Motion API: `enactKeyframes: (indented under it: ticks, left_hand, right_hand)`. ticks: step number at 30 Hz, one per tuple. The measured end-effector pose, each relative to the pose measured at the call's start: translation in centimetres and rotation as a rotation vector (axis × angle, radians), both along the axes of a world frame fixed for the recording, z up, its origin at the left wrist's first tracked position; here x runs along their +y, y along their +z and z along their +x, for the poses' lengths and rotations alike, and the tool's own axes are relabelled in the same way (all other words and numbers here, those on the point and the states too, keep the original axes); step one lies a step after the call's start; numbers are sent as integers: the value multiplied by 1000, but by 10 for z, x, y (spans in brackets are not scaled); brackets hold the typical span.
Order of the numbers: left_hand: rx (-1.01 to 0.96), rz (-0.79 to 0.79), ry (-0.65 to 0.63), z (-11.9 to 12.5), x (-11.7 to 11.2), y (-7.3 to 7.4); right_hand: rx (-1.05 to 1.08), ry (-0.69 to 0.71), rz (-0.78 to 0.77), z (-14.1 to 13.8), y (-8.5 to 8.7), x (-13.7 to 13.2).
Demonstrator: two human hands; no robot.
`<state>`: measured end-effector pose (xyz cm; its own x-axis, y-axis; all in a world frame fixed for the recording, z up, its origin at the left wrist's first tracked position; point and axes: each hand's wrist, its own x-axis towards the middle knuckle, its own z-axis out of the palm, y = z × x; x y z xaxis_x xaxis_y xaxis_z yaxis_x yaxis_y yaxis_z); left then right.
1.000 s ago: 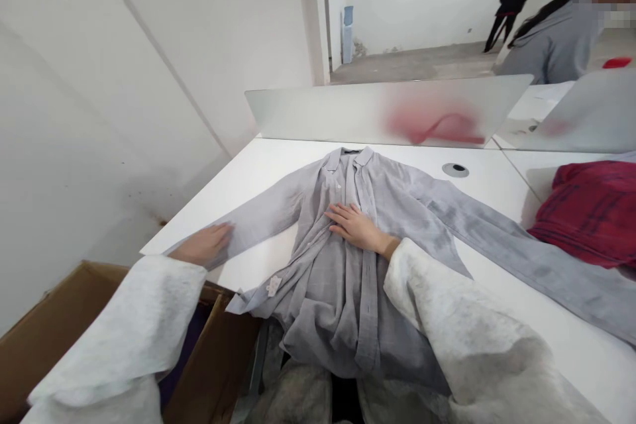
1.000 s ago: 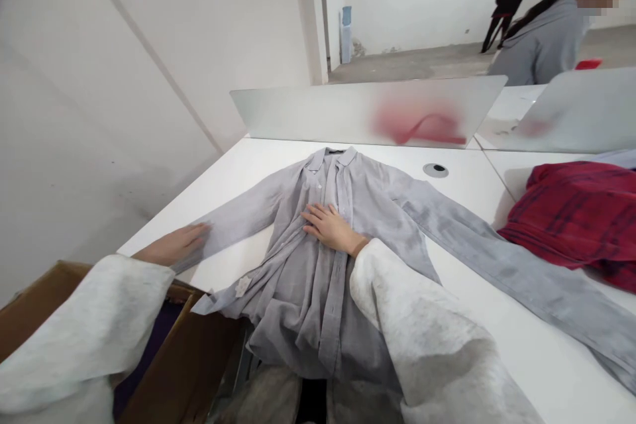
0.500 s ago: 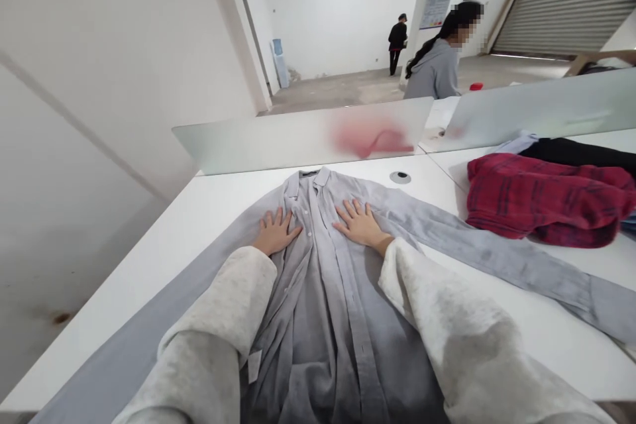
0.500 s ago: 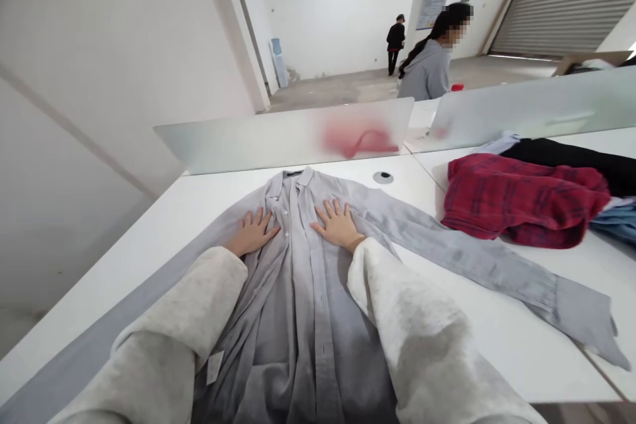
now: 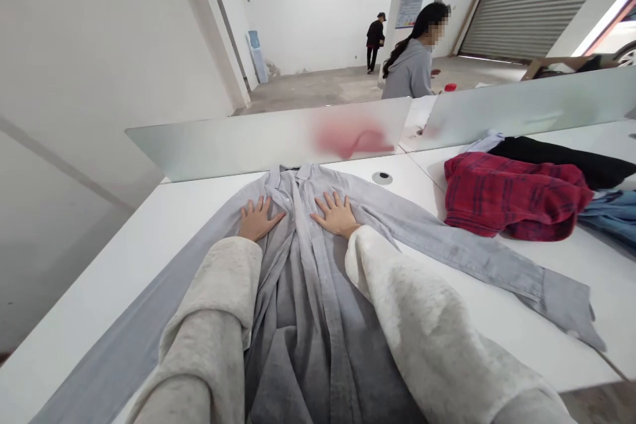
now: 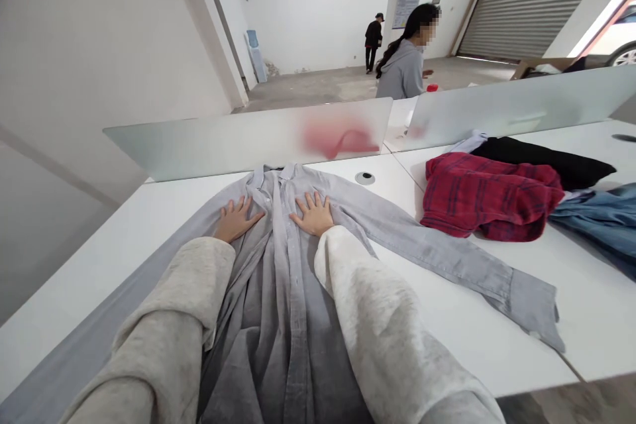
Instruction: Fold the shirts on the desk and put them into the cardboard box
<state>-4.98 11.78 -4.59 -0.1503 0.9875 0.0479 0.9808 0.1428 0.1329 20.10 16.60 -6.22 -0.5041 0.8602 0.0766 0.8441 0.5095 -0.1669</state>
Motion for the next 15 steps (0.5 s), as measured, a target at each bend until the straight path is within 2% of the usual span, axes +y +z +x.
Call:
enactKeyframes:
  ticks: [5, 8, 10, 12, 14, 15]
  left_hand:
    - [-8, 147, 31, 15, -19, 6]
    - [-3, 60, 74, 21, -48, 21]
    - [47, -76, 45, 18, -83, 42]
    - [131, -192, -53, 14, -131, 72]
    - [191, -138, -86, 14, -191, 107]
    - [196, -38, -61, 17, -223, 124]
  right_hand:
    - [1, -24, -6, -2, 2, -1]
    - [8, -19, 8, -2, 0, 0]
    - [7, -17, 10, -1, -1, 1]
    - [6, -12, 1, -1, -2, 2]
    - [11, -5, -5, 0, -2, 2]
    - [18, -2, -2, 0, -3, 2]
